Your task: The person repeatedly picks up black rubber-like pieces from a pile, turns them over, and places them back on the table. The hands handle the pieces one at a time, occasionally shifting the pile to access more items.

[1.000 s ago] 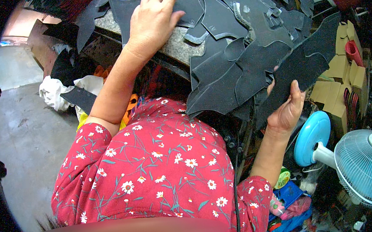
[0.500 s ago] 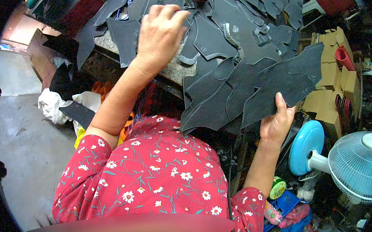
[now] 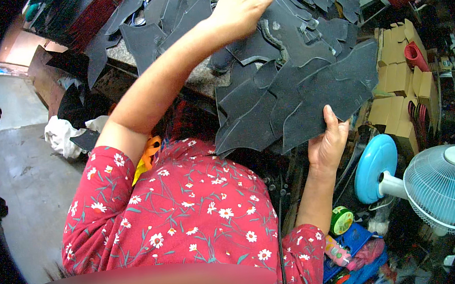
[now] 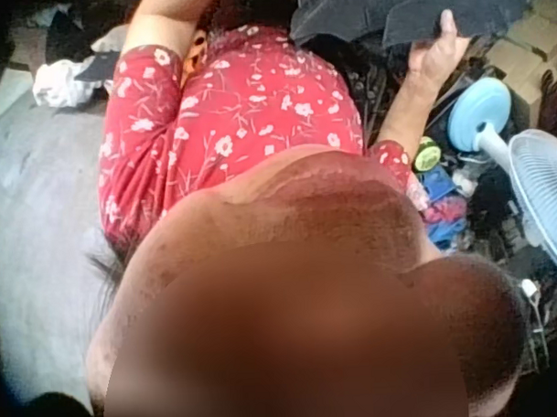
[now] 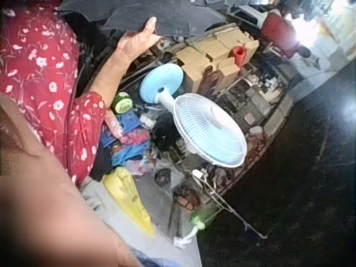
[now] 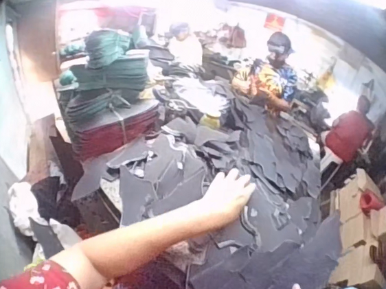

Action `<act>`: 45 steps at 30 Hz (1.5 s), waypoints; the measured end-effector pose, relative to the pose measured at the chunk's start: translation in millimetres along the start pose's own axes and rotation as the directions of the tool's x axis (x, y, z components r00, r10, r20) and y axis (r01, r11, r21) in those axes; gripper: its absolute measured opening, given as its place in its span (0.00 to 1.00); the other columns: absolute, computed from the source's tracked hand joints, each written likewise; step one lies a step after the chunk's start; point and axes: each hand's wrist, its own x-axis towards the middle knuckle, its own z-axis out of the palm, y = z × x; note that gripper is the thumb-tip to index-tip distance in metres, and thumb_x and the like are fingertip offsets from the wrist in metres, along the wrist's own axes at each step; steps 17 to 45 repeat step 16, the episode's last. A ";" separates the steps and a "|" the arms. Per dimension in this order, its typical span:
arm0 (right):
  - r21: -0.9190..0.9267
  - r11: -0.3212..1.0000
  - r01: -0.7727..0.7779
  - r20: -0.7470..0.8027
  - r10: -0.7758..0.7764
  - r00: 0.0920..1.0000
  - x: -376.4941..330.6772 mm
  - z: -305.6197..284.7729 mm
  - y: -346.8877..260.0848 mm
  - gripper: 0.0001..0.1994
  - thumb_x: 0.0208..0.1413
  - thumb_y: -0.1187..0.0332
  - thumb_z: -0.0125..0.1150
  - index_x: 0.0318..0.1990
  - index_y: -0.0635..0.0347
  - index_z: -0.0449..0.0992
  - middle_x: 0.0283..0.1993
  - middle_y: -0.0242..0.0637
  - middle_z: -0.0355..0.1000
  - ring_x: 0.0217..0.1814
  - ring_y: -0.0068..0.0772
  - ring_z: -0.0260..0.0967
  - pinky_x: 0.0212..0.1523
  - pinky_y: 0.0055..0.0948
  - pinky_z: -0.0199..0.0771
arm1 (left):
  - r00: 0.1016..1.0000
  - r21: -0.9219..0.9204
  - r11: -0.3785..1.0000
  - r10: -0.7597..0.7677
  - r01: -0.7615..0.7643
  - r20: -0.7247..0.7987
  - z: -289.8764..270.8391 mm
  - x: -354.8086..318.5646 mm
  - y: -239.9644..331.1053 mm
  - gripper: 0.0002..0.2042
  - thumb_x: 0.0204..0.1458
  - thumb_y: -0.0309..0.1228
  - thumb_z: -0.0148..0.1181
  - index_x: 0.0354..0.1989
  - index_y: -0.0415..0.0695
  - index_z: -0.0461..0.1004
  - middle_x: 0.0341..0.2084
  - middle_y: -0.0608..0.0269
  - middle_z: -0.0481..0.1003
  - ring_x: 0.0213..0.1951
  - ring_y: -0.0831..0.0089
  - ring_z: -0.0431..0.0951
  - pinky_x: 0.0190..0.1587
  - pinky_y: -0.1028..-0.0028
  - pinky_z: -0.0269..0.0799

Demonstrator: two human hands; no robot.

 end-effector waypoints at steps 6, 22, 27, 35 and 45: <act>-0.025 0.997 -0.072 0.063 0.073 0.995 -1.7 2.1 10.3 0.21 0.58 0.73 0.57 0.60 0.57 0.65 0.57 0.36 0.70 0.55 0.35 0.70 0.57 0.38 0.70 | 0.905 -0.022 1.000 -0.003 0.014 0.425 -1.2 33.5 -12.3 0.22 0.46 0.34 0.65 0.51 0.46 0.72 0.48 0.59 0.74 0.54 0.63 0.69 0.53 0.54 0.64; -0.063 0.998 -0.015 0.018 0.016 1.000 1.7 -4.1 17.4 0.27 0.57 0.73 0.60 0.64 0.56 0.60 0.59 0.37 0.68 0.59 0.41 0.67 0.60 0.43 0.67 | 0.977 0.062 0.995 -0.094 0.084 0.194 -16.6 39.8 -19.7 0.11 0.39 0.32 0.60 0.34 0.46 0.78 0.40 0.56 0.76 0.48 0.57 0.70 0.44 0.54 0.65; -0.063 0.998 -0.015 0.018 0.016 1.000 1.7 -4.1 17.4 0.27 0.57 0.73 0.60 0.64 0.56 0.60 0.59 0.37 0.68 0.59 0.41 0.67 0.60 0.43 0.67 | 0.977 0.062 0.995 -0.094 0.084 0.194 -16.6 39.8 -19.7 0.11 0.39 0.32 0.60 0.34 0.46 0.78 0.40 0.56 0.76 0.48 0.57 0.70 0.44 0.54 0.65; -0.063 0.998 -0.015 0.018 0.016 1.000 1.7 -4.1 17.4 0.27 0.57 0.73 0.60 0.64 0.56 0.60 0.59 0.37 0.68 0.59 0.41 0.67 0.60 0.43 0.67 | 0.977 0.062 0.995 -0.094 0.084 0.194 -16.6 39.8 -19.7 0.11 0.39 0.32 0.60 0.34 0.46 0.78 0.40 0.56 0.76 0.48 0.57 0.70 0.44 0.54 0.65; -0.063 0.998 -0.015 0.018 0.016 1.000 1.7 -4.1 17.4 0.27 0.57 0.73 0.60 0.64 0.56 0.60 0.59 0.37 0.68 0.59 0.41 0.67 0.60 0.43 0.67 | 0.977 0.062 0.995 -0.094 0.084 0.194 -16.6 39.8 -19.7 0.11 0.39 0.32 0.60 0.34 0.46 0.78 0.40 0.56 0.76 0.48 0.57 0.70 0.44 0.54 0.65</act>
